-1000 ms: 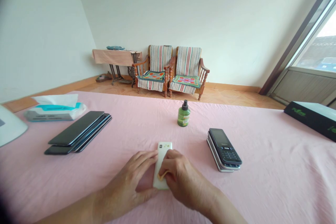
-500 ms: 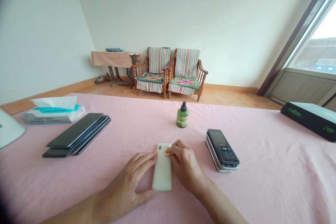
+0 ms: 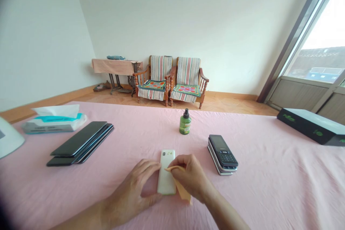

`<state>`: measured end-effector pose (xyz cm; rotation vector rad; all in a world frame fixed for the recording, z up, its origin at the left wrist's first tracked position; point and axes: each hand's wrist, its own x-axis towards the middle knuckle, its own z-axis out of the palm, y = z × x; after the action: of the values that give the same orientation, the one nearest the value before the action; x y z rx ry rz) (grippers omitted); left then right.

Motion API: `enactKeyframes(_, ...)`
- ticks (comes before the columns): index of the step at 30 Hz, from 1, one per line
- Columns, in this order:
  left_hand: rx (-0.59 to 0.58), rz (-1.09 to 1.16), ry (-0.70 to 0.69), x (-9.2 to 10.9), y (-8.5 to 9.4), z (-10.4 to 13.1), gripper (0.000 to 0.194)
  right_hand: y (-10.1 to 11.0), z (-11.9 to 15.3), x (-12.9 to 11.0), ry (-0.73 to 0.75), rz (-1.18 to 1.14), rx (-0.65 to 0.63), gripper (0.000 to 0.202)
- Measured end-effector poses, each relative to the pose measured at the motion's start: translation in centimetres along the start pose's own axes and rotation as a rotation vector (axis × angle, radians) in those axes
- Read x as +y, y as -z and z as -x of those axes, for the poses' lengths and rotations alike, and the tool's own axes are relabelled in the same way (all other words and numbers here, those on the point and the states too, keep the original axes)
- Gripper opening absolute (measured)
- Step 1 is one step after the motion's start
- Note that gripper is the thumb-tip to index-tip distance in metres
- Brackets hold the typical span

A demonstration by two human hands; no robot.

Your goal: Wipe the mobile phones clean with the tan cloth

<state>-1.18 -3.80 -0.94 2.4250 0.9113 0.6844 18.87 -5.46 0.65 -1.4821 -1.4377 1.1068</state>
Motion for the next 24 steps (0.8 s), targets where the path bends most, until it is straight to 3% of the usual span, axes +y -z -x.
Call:
enactKeyframes(5,-0.002,0.033,-0.011,0.1,0.2,-0.2,0.045,-0.7,0.1,-0.2,-0.069,-0.313,0.038,0.006)
enactKeyframes(12,0.022,0.054,0.007,-0.4,-0.1,-0.2,0.043,-0.8,0.4,-0.2,-0.057,-0.56,0.039,0.035)
enactKeyframes(17,0.072,0.117,0.006,-0.8,-0.2,-0.3,0.052,-1.1,0.8,-0.6,-0.015,-0.727,-0.012,0.036)
enactKeyframes(20,0.111,0.21,0.011,-0.6,0.1,-0.5,0.047,-1.6,1.0,-0.5,0.021,-0.811,-0.053,0.033)
enactKeyframes(24,0.14,0.385,0.103,-0.4,0.3,-0.5,0.045,-2.2,0.9,-0.1,0.032,-0.814,-0.095,0.033)
